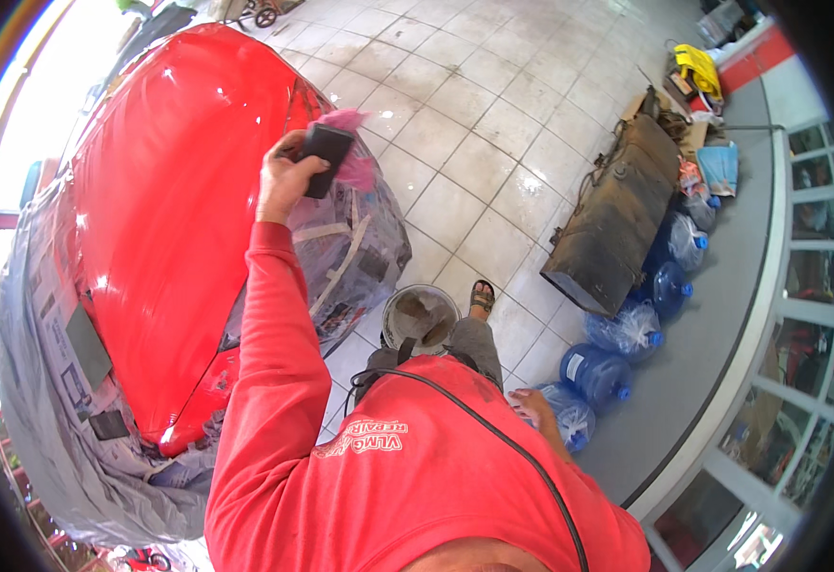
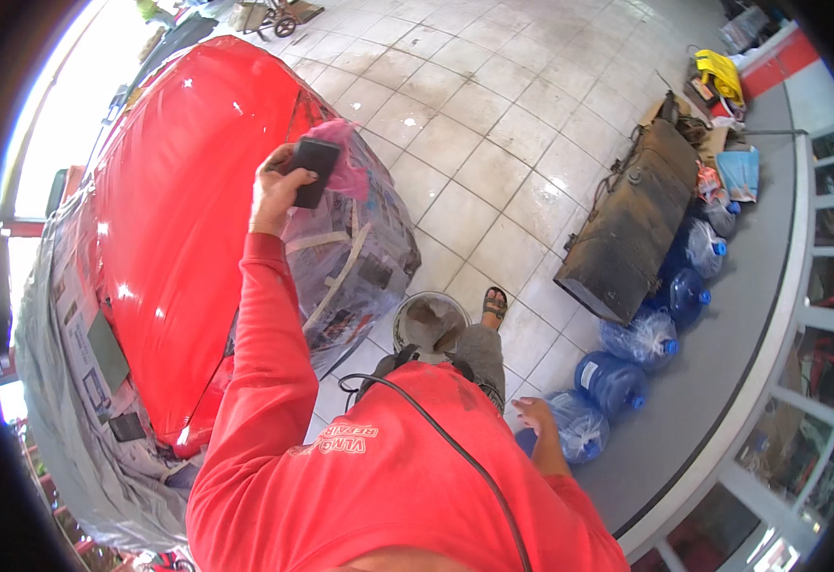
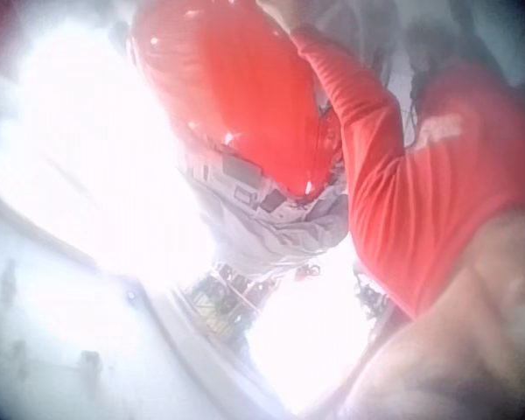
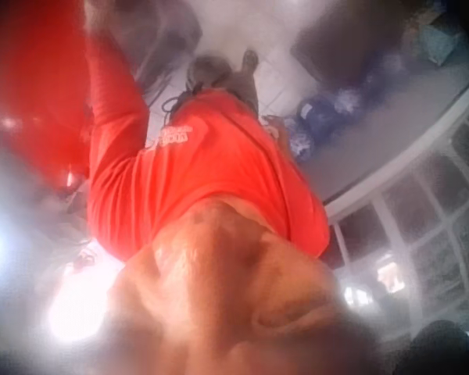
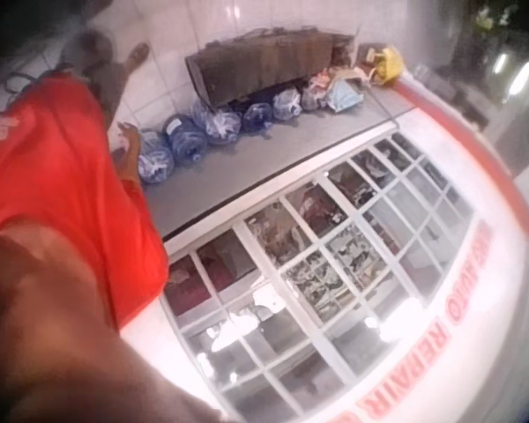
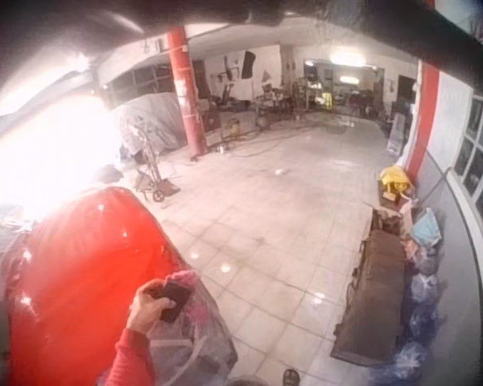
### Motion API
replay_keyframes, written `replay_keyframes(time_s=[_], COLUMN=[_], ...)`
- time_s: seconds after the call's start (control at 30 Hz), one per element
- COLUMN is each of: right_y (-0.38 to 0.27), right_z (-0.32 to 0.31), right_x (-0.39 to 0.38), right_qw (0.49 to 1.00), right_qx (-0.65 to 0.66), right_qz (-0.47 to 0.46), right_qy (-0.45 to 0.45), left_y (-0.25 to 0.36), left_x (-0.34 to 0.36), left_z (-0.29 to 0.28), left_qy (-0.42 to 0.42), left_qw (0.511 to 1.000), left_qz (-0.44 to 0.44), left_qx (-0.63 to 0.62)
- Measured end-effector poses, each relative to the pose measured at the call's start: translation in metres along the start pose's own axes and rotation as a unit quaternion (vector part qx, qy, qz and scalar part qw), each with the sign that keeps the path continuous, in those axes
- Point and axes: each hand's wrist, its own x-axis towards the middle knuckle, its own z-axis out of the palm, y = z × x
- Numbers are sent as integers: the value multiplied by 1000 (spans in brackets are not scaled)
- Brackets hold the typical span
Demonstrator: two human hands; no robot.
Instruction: The person sands the surface of a red car hood using a sanding block and a cloth. They repeatedly rub the hood, dip the sanding block into a bucket of water, and wipe the surface with a cloth.
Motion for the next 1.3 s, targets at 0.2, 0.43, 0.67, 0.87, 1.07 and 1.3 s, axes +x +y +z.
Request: replay_keyframes(time_s=[0.2,0.43,0.67,0.87,1.07,1.3], right_y=[-83,-185,-168,-190,-274,-457], right_z=[-145,-211,-210,-227,-236,-176], right_x=[64,49,42,41,77,59], right_qw=[992,968,996,992,957,904], right_qx=[49,161,-70,-90,-203,-300], right_qz=[-85,-141,-55,-84,-184,-290], right_qy=[75,130,17,14,99,98], left_y=[-44,-56,-60,-47,-48,-25], left_x=[17,15,15,12,14,3], left_z=[-67,-74,-75,-70,-59,-38], left_qy=[139,163,180,161,158,184], left_qw=[985,979,976,975,979,975], left_qz=[-81,-97,-108,-130,-124,-120], left_qx=[67,74,53,76,45,42])
